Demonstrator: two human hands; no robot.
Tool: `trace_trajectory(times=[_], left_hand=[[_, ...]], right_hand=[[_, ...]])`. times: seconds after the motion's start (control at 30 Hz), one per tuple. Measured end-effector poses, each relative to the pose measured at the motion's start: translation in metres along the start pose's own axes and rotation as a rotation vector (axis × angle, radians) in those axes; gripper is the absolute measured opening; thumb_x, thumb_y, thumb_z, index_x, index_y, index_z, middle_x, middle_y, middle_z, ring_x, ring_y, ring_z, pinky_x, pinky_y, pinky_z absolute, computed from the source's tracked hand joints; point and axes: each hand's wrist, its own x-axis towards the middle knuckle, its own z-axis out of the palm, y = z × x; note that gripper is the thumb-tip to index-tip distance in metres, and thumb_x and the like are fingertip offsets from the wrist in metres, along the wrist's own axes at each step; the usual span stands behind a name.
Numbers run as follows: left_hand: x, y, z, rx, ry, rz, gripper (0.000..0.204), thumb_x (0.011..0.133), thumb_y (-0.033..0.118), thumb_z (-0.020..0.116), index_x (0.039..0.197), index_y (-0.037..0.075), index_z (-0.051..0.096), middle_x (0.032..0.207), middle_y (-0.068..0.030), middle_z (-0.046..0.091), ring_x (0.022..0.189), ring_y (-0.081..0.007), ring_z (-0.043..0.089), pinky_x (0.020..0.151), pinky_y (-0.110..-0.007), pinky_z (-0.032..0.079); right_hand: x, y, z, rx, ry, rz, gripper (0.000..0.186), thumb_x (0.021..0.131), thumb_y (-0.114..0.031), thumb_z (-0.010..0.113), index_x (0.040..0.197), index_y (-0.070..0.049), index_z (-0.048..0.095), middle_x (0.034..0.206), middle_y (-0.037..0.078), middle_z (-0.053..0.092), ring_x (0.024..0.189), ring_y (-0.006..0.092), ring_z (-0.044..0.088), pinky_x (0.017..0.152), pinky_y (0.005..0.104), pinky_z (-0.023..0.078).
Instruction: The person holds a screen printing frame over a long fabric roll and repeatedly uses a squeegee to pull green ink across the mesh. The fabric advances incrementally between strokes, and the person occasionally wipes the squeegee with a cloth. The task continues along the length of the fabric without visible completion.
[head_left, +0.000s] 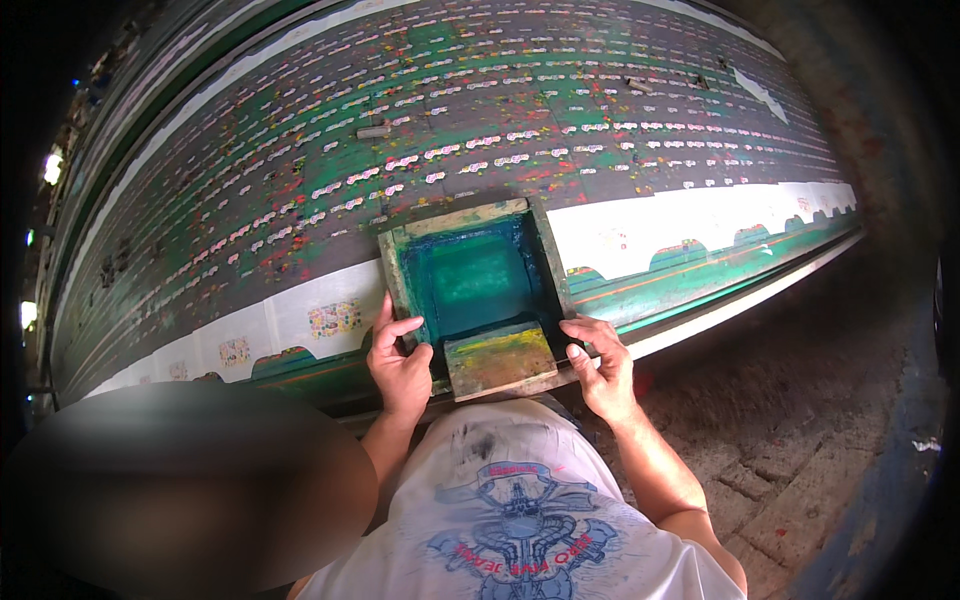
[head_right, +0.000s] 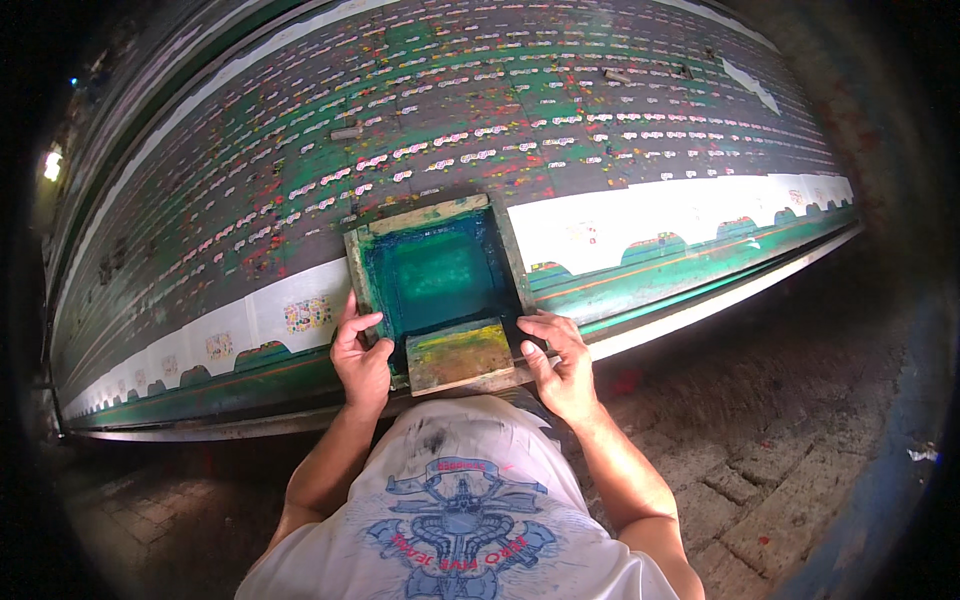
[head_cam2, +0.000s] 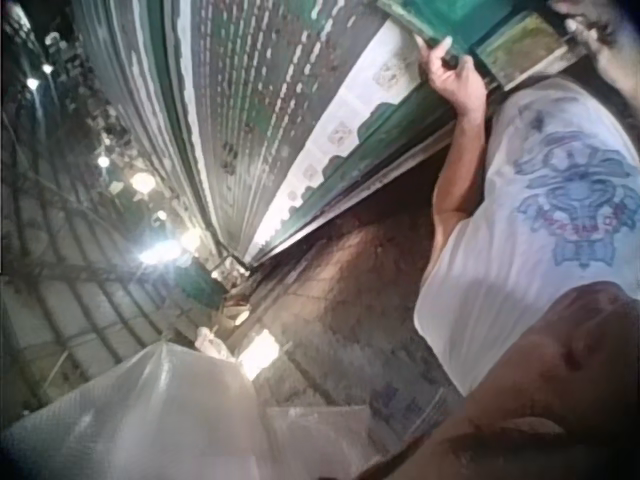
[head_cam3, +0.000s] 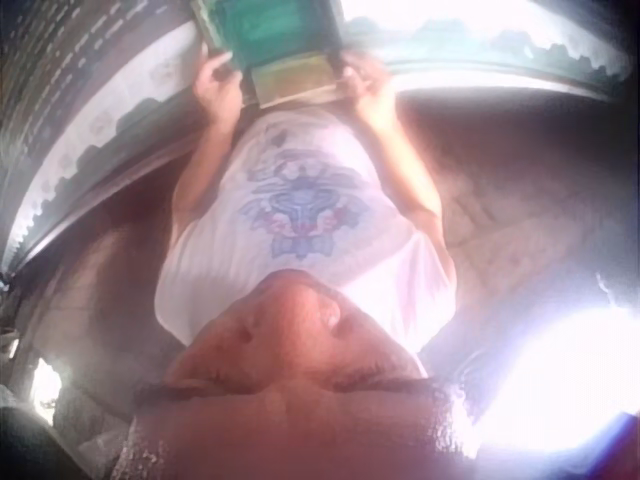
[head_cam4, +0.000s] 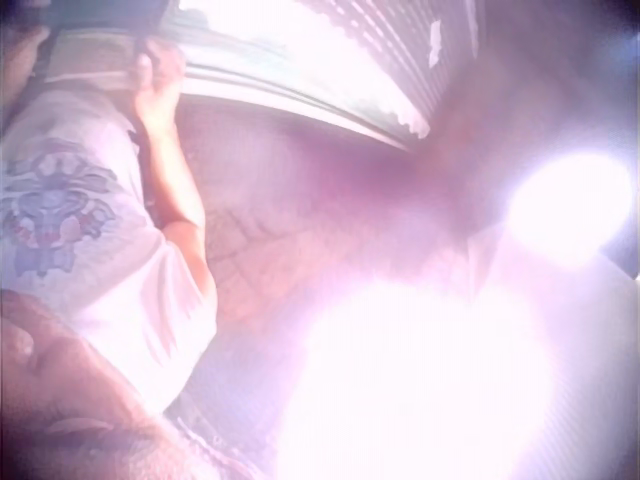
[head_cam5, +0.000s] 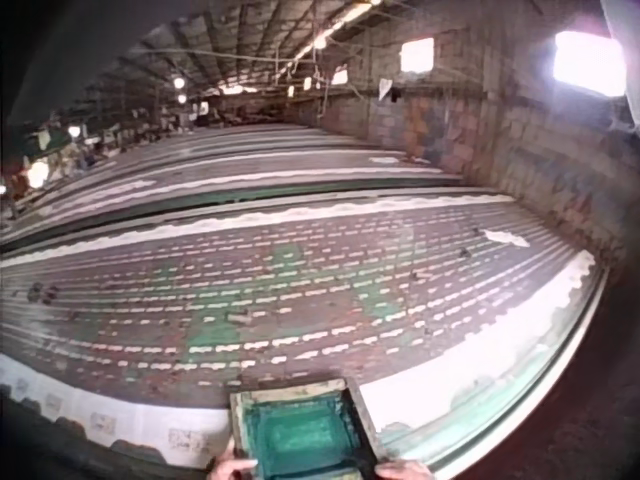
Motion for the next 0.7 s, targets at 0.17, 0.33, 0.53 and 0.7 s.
trace_trajectory(times=[0.17, 0.33, 0.53, 0.7], left_hand=[[-0.001, 0.007, 0.012, 0.028, 0.017, -0.075, 0.049, 0.077, -0.025, 0.066, 0.117, 0.001, 0.077, 0.18, -0.0254, 0.045, 0.162, -0.0305, 0.051, 0.132, -0.044, 0.04], [-0.002, 0.013, 0.015, 0.068, 0.043, -0.124, 0.043, 0.079, -0.023, 0.067, 0.113, 0.001, 0.077, 0.18, -0.0256, 0.044, 0.162, -0.0306, 0.051, 0.13, -0.043, 0.041], [-0.002, 0.013, 0.019, 0.062, 0.04, -0.117, 0.042, 0.079, -0.023, 0.067, 0.111, 0.002, 0.077, 0.18, -0.0257, 0.045, 0.161, -0.0307, 0.052, 0.129, -0.043, 0.042], [-0.002, 0.005, 0.015, 0.079, 0.004, -0.098, 0.044, 0.078, -0.022, 0.068, 0.112, 0.004, 0.076, 0.182, -0.0257, 0.042, 0.16, -0.0305, 0.052, 0.131, -0.043, 0.04]], right_hand=[[0.008, 0.01, -0.023, 0.031, -0.062, -0.033, 0.026, 0.106, -0.014, 0.079, 0.129, -0.003, 0.081, 0.134, 0.018, 0.079, 0.138, 0.0407, 0.068, 0.12, 0.0518, 0.051], [0.018, -0.002, -0.028, -0.146, -0.079, -0.233, 0.028, 0.101, -0.012, 0.082, 0.128, -0.003, 0.082, 0.132, 0.018, 0.079, 0.134, 0.0411, 0.07, 0.116, 0.0534, 0.055], [0.031, -0.036, -0.013, -0.291, -0.381, -0.522, 0.038, 0.09, -0.017, 0.089, 0.126, -0.006, 0.083, 0.133, 0.015, 0.077, 0.132, 0.0374, 0.07, 0.109, 0.0502, 0.058], [0.048, -0.052, 0.004, -0.654, -0.525, -0.678, 0.04, 0.094, -0.019, 0.071, 0.131, -0.006, 0.082, 0.133, 0.014, 0.076, 0.128, 0.0331, 0.07, 0.107, 0.0455, 0.056]])
